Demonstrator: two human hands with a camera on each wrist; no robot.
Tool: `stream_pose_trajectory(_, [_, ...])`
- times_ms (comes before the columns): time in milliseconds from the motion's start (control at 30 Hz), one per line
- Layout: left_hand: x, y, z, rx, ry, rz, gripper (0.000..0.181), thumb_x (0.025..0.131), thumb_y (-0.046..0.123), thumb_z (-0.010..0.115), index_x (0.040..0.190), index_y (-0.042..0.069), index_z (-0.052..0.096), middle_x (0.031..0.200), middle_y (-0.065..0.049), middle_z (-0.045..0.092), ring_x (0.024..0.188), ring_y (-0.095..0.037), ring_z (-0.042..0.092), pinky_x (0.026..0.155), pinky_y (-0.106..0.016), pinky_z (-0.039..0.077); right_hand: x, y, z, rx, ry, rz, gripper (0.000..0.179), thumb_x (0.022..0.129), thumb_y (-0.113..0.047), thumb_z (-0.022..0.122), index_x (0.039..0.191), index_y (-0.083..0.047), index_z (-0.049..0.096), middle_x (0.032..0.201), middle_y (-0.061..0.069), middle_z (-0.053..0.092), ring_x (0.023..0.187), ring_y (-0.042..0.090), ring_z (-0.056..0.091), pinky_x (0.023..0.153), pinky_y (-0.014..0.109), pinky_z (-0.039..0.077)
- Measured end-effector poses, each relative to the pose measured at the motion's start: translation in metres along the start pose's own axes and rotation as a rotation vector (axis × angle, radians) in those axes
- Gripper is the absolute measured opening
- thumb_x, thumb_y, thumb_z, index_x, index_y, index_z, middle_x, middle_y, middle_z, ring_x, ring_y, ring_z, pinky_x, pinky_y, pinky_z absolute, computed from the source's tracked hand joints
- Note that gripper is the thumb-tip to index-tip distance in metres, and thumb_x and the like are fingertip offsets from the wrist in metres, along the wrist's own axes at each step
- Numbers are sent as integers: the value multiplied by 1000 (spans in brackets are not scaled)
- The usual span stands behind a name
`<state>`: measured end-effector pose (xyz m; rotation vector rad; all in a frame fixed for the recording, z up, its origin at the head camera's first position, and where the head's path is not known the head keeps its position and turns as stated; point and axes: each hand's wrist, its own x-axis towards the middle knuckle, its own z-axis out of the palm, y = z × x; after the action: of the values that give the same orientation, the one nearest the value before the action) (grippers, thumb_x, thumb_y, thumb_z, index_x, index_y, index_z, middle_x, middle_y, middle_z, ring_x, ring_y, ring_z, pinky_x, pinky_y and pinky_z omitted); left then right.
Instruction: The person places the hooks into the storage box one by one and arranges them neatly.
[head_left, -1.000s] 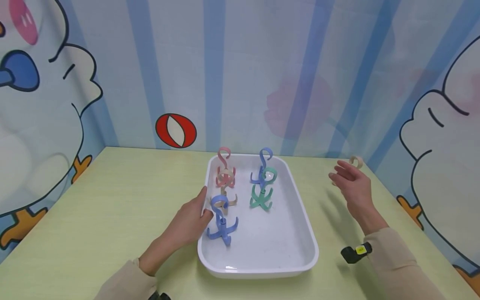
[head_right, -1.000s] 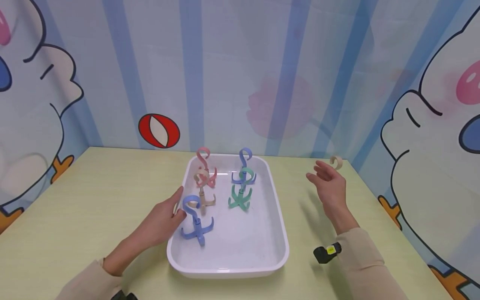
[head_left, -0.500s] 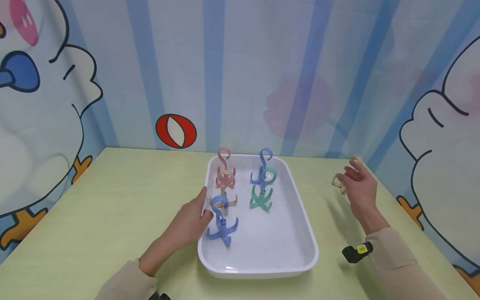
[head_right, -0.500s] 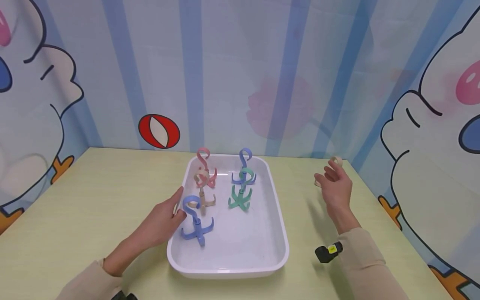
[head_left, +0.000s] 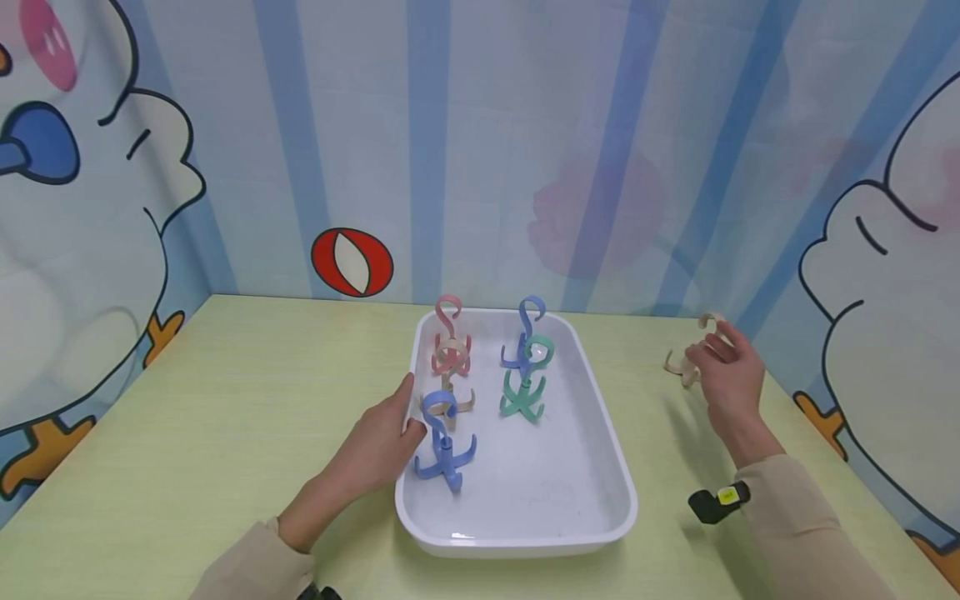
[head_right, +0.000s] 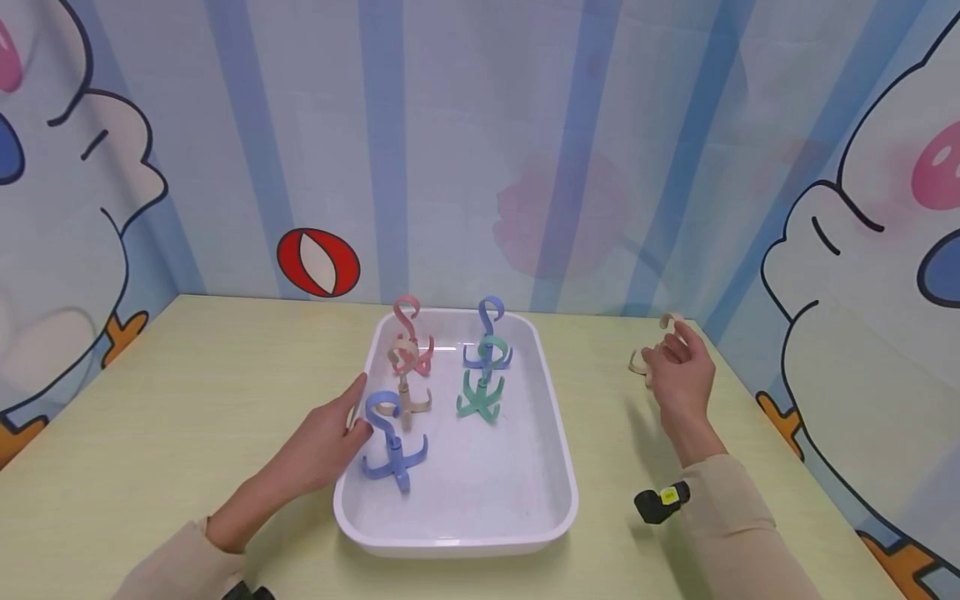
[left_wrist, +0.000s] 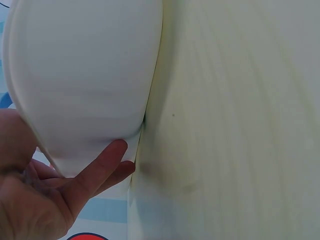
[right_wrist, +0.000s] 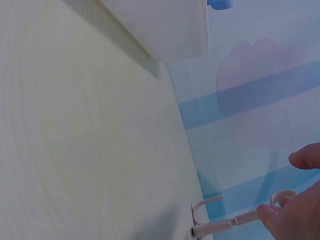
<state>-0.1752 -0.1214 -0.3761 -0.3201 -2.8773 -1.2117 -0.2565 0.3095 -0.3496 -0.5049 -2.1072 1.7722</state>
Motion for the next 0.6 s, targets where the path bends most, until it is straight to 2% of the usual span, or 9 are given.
stream_pose_trajectory(100, [0,0,0,2,1,6,73,103,14,51,166,-4,20,162,-28,44,104,-29,69,62,-28,58,2,2,-1,-28,29,0,74,103,-15,62,168,-28,29,172,9,35,159,25,34,125,46,38])
stream_pose_trajectory(333, [1,-2,1,5,4,14,73,103,14,51,167,-3,20,162,-27,45,105,-29,70,63,-28,59,5,3,-3,-9,60,24,79,102,-18,63,170,-29,23,174,9,31,161,25,29,127,46,34])
stream_pose_trajectory(600, [1,-2,0,-7,-1,10,73,103,14,51,167,-1,19,161,-27,47,101,-28,71,60,-28,58,8,3,-7,4,76,45,79,102,-14,63,170,-26,24,174,11,27,161,28,27,127,46,34])
